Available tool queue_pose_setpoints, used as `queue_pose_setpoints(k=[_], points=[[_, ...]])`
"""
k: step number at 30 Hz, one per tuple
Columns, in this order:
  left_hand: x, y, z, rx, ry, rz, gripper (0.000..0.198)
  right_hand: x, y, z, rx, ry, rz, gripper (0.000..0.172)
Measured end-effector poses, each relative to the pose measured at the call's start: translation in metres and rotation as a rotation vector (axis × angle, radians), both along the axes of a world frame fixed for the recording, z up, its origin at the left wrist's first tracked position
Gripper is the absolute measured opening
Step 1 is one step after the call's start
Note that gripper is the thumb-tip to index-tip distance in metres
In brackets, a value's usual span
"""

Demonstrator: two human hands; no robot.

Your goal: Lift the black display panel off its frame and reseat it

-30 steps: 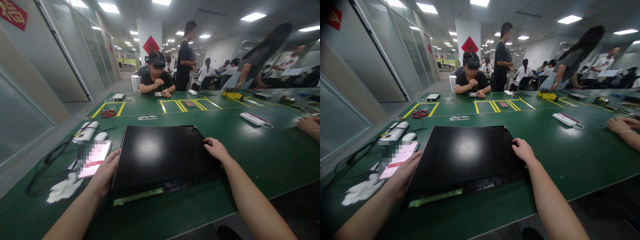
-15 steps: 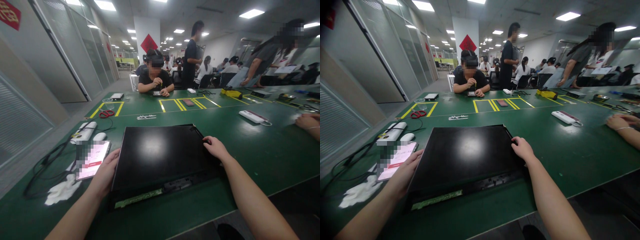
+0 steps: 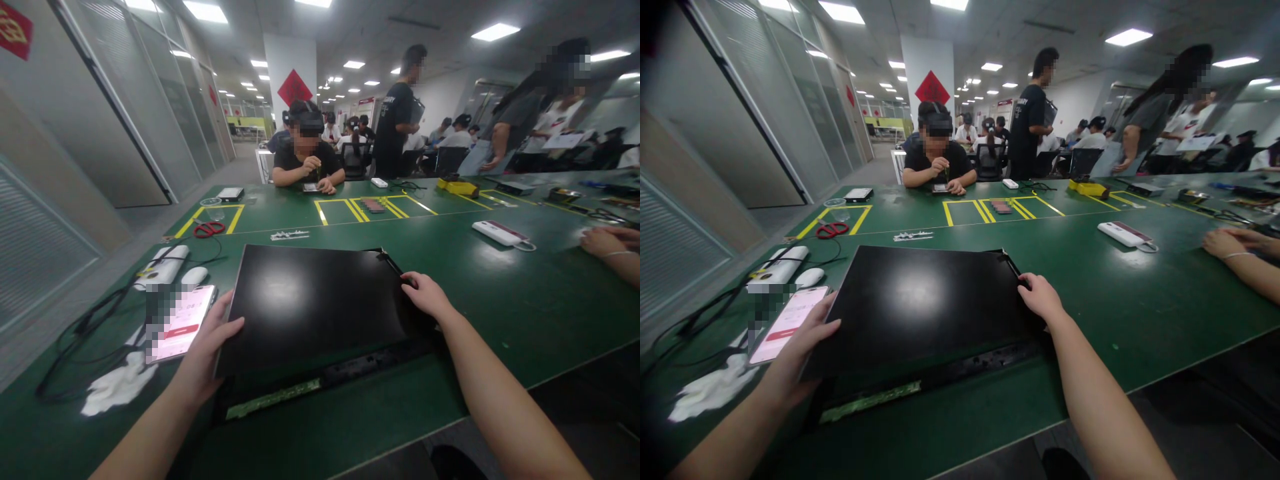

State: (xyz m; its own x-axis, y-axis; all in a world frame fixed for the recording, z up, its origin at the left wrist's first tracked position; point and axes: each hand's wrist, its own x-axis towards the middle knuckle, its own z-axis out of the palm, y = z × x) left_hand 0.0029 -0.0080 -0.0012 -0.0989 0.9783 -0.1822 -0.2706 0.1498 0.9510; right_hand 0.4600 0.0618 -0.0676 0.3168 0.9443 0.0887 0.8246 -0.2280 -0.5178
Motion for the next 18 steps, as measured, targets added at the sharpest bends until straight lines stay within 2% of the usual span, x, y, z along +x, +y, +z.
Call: queue_pose_setpoints(k=[6,11,14,18], points=[[0.0026,-0.0042,0.0028,0.024,-0.073,-0.006,0.07,0.0022,0.0036,-0.0027,0.06,0.121,-0.03,0.034],[0.0058,-0.0042,-0.0001,0.079,-0.132,0.036,0.073,0.003,0.0072,-0.0024,0.149,0.292,-0.048,0.023],[0.0064,-0.0046,0.0018,0.081,-0.129,0.064,0.067,0.0035,0.0067,-0.0012,0.209,0.414,-0.066,0.021],[-0.0005,-0.0034,0.0073,0.094,-0.163,0.118,0.054,0.001,0.0038,0.0023,0.272,0.595,-0.095,0.028]])
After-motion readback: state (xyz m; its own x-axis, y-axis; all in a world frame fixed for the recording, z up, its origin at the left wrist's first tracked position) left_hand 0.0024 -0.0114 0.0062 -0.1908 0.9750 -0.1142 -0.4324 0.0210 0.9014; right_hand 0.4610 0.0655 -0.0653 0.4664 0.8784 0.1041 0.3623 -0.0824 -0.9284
